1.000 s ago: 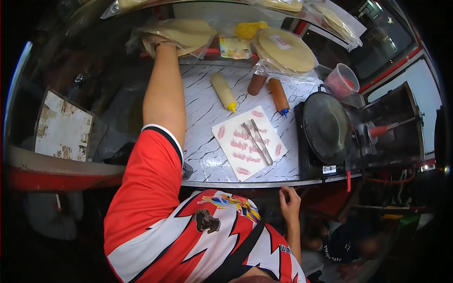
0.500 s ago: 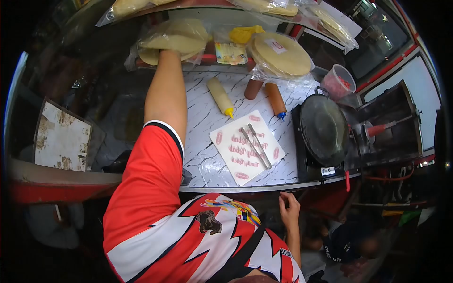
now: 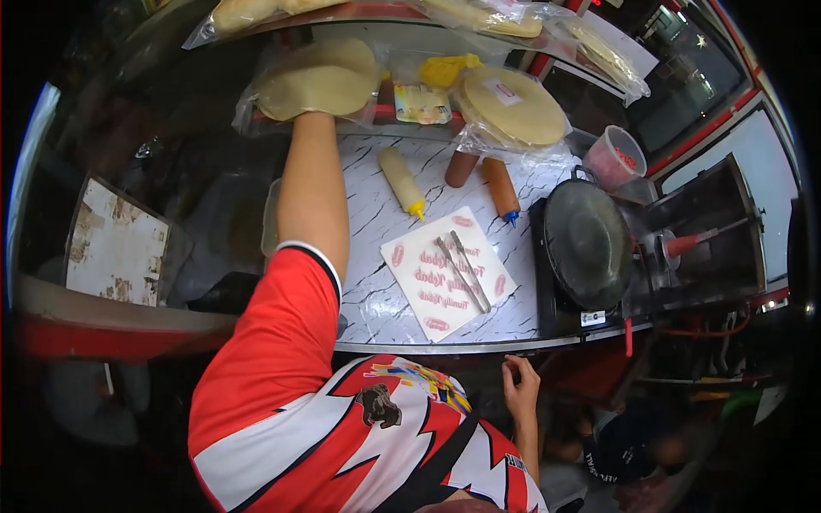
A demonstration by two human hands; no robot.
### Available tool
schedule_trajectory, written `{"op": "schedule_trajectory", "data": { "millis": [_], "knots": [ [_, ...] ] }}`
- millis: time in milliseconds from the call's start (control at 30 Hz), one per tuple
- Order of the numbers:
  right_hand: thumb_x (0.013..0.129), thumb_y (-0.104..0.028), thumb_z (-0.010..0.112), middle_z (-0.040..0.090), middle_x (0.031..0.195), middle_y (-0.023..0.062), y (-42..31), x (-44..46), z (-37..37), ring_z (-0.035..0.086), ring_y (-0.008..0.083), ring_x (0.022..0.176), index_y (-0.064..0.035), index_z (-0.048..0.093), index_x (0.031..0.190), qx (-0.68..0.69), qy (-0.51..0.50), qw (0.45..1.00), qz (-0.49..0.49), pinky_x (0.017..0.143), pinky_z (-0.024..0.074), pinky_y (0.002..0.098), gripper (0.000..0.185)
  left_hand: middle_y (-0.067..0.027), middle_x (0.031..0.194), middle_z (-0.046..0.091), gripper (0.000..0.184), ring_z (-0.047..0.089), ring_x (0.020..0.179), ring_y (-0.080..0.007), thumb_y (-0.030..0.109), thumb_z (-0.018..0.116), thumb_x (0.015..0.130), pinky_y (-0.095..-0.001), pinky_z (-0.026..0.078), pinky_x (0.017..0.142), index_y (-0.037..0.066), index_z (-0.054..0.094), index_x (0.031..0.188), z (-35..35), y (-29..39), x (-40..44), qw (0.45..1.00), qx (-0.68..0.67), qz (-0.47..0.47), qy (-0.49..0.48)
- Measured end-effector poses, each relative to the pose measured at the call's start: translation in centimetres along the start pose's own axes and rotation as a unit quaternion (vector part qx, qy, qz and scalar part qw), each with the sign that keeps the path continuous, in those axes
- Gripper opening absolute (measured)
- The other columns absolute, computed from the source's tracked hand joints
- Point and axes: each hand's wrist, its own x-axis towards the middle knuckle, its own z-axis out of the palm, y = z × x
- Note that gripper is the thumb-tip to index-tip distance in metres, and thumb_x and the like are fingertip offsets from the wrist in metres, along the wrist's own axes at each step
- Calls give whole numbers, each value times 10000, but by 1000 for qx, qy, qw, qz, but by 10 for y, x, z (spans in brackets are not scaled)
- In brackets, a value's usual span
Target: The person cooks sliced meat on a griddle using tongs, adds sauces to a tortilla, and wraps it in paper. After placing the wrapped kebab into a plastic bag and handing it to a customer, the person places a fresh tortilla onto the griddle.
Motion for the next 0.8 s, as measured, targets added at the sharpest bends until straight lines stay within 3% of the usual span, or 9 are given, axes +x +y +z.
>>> {"op": "schedule_trajectory", "data": {
  "millis": [200,367,500,567,667,800],
  "knots": [
    [907,26,662,681,895,155,7,10,4,684,270,786,23,680,1073,7,-3,999,-35,728,535,331,167,-137,1453,576,588,559,1318,-343,469,465,1021,-535,429,1130,112,492,1487,-36,5,-76,989,88,80,91],
    [907,-4,683,700,979,178,18,16,-3,696,346,908,13,686,1046,-17,-3,997,-80,809,545,390,141,-136,1441,591,576,575,1306,-337,458,480,1024,-529,443,1122,110,495,1483,-74,5,-134,908,331,146,213],
    [911,-48,675,669,964,167,30,19,-26,664,357,893,-17,684,1098,-8,-24,996,-88,789,531,407,190,-137,1435,591,574,578,1297,-332,462,475,1026,-519,456,1101,105,503,1475,-101,16,-153,982,-19,111,154],
    [911,-51,670,664,943,156,38,23,-43,664,348,884,-25,687,1106,6,-32,996,-89,776,528,407,197,-137,1433,592,573,580,1292,-329,463,473,1027,-513,463,1090,102,506,1471,-117,48,-174,964,-247,38,90],
    [909,-46,669,665,938,150,55,23,-73,667,333,876,-24,686,1106,27,-24,995,-90,767,528,399,198,-137,1429,592,572,582,1286,-325,466,470,1029,-505,473,1074,98,512,1465,-129,124,-210,868,-491,-50,-55],
    [898,-22,675,664,927,145,94,16,-120,671,309,845,-18,686,1103,35,4,993,-115,757,534,378,205,-137,1423,593,571,586,1277,-320,470,465,1032,-494,486,1052,93,519,1457,-107,259,-250,602,-746,-159,-238]
  ]
}}
